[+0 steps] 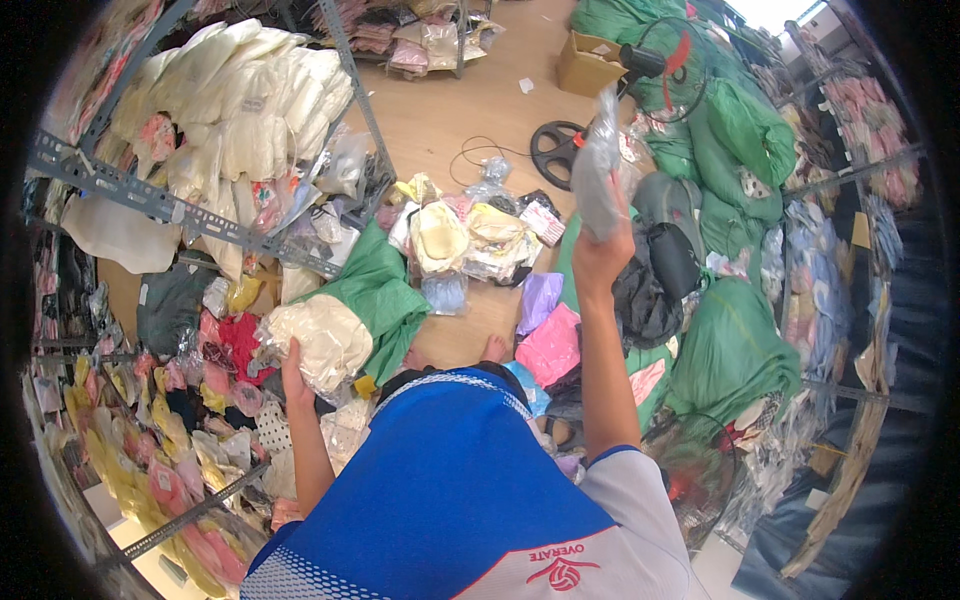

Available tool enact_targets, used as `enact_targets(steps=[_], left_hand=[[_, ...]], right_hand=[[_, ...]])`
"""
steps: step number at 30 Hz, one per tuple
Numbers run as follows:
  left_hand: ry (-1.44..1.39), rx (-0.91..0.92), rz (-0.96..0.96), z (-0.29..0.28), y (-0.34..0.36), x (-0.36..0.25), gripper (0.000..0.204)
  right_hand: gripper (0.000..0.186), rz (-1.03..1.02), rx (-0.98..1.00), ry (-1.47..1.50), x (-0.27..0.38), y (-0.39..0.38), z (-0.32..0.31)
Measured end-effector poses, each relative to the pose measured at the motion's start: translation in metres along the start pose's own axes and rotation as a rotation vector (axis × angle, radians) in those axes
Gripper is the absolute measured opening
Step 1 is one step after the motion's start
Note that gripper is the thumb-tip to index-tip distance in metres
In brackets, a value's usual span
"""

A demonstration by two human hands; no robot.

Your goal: The person unties a yellow plastic tie on a black plastic bag, opens it, and removes a folded white garment. The garment is placed on a nearby pile of other clothing items.

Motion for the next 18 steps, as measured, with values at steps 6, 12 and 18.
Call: enact_targets(steps=[6, 12, 18], left_hand=[[-0.194, 0.012, -0.064, -0.027, 0.0, 0.011, 0.058], [-0.187, 0.001, -0.053, -0.009, -0.012, 0.005, 0.058], [-0.028, -0.022, -0.013, 0.029, -0.039, -0.007, 0.058]], right_hand=[[0.063, -0.329, 0.185, -0.365, -0.013, -0.012, 0.066], [0.056, 0.134, 1.078, -0.36, -0.113, -0.177, 0.13], [0.051, 0.626, 1.196, 0.307, -0.061, -0.282, 0.119]])
Point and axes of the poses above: each hand's wrist, its own y-axis towards the middle knuckle, its own z-axis out of the palm, x = y × z, the point moved 3 cm from there along y, towards the middle knuckle, and after that the axes turned 4 degrees about y, right-handed, at the moved point
